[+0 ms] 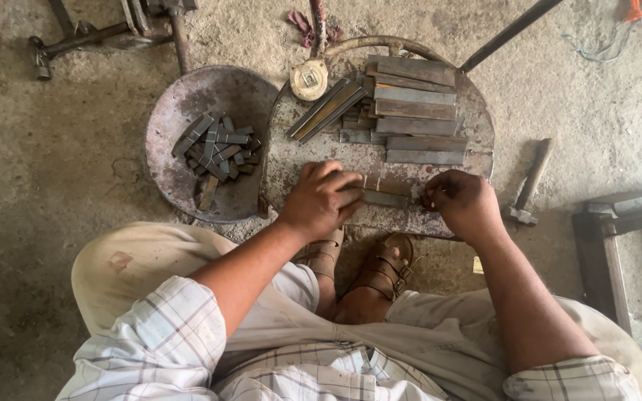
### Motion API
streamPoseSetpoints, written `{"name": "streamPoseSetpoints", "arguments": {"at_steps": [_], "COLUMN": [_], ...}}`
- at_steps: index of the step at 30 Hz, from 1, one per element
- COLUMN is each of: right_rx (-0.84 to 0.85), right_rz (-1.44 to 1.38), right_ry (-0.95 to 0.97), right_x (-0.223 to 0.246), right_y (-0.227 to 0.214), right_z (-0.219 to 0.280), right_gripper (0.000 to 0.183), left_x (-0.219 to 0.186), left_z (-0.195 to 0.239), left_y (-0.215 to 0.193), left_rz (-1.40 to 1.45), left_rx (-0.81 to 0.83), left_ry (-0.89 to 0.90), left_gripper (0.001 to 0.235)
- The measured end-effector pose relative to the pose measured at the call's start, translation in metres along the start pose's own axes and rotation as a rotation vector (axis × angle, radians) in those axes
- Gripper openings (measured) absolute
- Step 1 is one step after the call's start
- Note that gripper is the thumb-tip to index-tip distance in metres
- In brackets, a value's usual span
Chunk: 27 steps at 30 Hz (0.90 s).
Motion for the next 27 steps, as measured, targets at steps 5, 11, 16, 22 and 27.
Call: {"name": "streamPoseSetpoints", "arguments": {"at_steps": [5, 11, 16, 22, 27], "right_rx": [0.045, -0.003, 0.006, -0.064, -0.076], "right_rz": [-0.058, 0.049, 0.06, -0.241, 0.014], "right_ry": [0.003, -0.079, -0.066, 0.064, -0.051], "right_x": [0.0, 0.009, 0.019, 0.017, 0.02], "right_y": [0.004, 0.015, 0.012, -0.011, -0.004], "right_z": [-0.001, 0.002, 0.002, 0.002, 0.003], "right_gripper": [0.015, 0.016, 0.015, 0.036, 0.023], "left_x": [-0.006, -0.008, -0.006, 0.009, 0.016], "left_z": [-0.006, -0.002, 0.003, 0.012, 0.009], "left_y": [0.0, -0.001, -0.004, -0.008, -0.008], "left_rz": [-0.081, -0.046, 0.024, 0.067, 0.081], "left_rx": [-0.027, -0.005, -0.014, -0.052, 0.017], "left_ry": [-0.008, -0.04, -0.073, -0.058, 0.0], "left_gripper": [0.027, 0.025, 0.029, 0.039, 0.035]}}
Point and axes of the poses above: each hand's wrist, its own z-axis away from the middle knuckle, its own y-axis out of the palm, x = y × z, the point moved 2 cm from there along -z, towards the middle knuckle, and after that the axes turned 6 degrees about x, right-handed, at the moved point
